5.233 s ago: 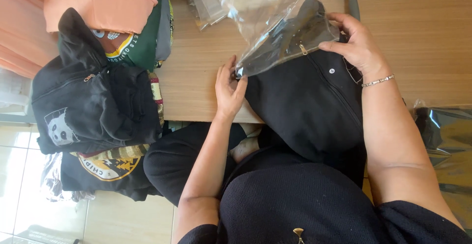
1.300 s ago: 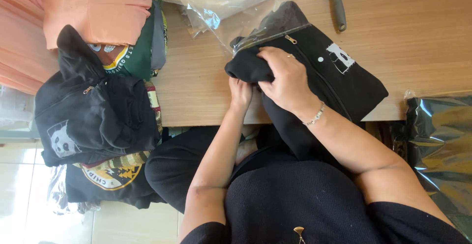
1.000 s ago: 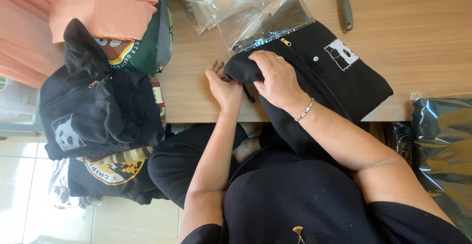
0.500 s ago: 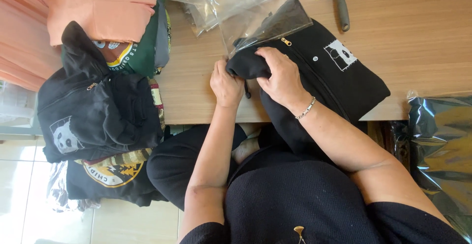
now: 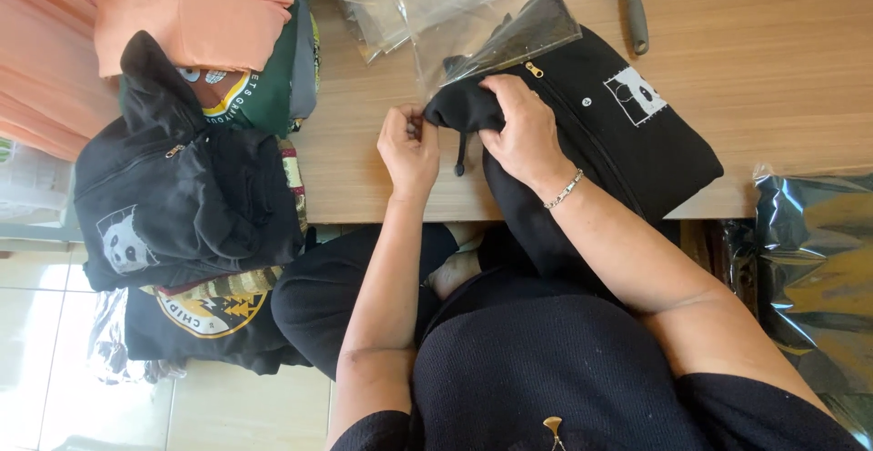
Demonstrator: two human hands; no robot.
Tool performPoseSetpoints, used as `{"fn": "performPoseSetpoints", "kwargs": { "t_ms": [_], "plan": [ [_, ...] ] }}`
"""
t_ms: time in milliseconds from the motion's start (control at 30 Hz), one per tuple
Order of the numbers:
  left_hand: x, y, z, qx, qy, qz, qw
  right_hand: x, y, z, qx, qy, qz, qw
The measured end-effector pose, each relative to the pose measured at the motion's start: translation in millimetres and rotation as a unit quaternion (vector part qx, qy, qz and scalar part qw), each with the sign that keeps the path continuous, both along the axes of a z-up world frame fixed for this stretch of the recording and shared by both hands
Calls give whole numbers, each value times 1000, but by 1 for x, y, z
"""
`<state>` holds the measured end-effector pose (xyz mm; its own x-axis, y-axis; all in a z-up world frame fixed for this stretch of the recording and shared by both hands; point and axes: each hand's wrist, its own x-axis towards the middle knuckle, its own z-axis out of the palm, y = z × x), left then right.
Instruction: Using a lint roller on a black hoodie, folding it, and placing it into a clear plastic bag for packaging.
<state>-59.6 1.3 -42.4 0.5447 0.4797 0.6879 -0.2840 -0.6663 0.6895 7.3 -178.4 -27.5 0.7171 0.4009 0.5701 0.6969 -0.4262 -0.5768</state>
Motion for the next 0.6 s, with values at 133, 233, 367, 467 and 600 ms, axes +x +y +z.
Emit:
{"fn": "performPoseSetpoints", "kwargs": {
  "t_ms": [133, 233, 367, 467, 600],
  "plan": [
    [0, -4, 3, -6, -15, -1, 1000, 2, 5, -2, -30, 4, -11, 999],
    [-1, -10, 10, 27, -36, -6, 999, 4, 13, -1, -77, 11, -31, 997],
    [-8, -29, 16, 91, -62, 6, 994, 14, 19, 0, -124, 17, -73, 989],
    [-13, -43, 5, 142, -61, 1, 988, 30, 24, -22, -128, 31, -85, 988],
    [-16, -48, -23, 204, -11, 25, 979, 27, 20, -21, -123, 41, -86, 988]
  ]
}}
